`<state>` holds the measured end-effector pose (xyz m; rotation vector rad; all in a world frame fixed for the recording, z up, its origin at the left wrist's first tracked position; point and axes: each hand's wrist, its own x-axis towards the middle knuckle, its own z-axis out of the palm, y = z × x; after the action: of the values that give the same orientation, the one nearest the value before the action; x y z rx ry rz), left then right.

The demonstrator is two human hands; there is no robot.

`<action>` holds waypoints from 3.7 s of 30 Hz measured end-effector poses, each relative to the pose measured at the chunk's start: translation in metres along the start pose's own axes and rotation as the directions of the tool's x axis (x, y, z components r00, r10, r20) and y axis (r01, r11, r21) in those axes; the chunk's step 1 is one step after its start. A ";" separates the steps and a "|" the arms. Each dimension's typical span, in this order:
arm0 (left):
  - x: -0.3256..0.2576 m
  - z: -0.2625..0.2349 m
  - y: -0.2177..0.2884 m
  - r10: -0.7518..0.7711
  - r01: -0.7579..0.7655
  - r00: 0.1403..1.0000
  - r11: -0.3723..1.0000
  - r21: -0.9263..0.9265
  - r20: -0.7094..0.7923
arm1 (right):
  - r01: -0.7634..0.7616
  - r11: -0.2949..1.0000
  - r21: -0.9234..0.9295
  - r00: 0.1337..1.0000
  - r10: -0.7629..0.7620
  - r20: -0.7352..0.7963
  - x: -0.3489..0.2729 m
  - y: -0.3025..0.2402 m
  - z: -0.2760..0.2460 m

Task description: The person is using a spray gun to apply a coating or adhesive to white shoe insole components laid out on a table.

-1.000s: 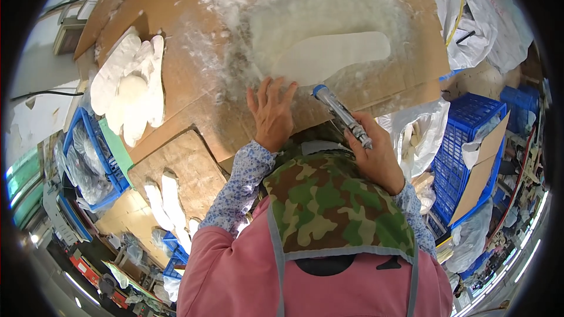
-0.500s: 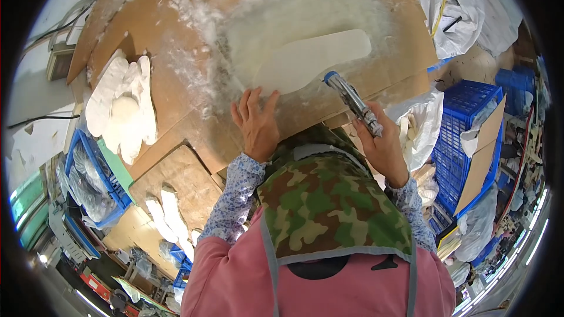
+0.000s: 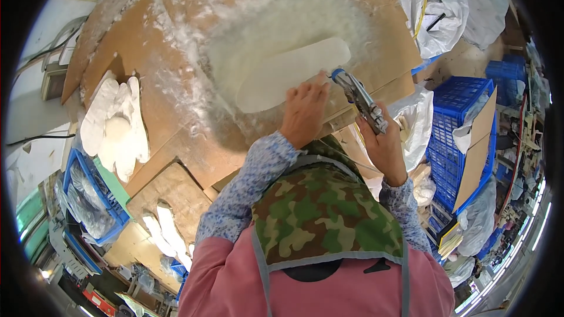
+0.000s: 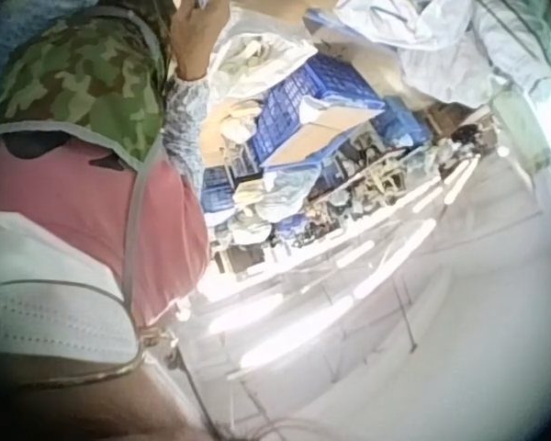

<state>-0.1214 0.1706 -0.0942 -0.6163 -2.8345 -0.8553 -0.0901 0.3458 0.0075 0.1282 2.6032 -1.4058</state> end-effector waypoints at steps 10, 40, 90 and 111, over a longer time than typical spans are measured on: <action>0.029 0.036 0.012 0.038 -0.043 0.997 0.996 0.082 0.066 | -0.006 1.000 -0.023 0.993 0.003 -0.121 0.011 0.011 -0.018; -0.068 -0.049 -0.072 -0.521 0.466 0.780 0.853 -0.234 -0.346 | 0.040 0.995 -0.089 0.998 -0.035 0.060 0.000 -0.013 0.023; -0.080 -0.035 -0.102 -0.706 0.497 0.686 0.631 -0.596 -0.174 | 0.126 0.990 -0.067 0.966 -0.107 0.236 -0.021 -0.021 0.033; -0.064 -0.035 -0.095 -0.681 0.531 0.728 0.633 -0.563 -0.079 | 0.016 0.999 -0.051 0.983 -0.025 -0.181 0.006 0.038 -0.026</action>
<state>-0.1027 0.0570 -0.1276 0.4955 -2.5215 -1.6721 -0.0930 0.3880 -0.0109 0.2333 2.7913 -1.3958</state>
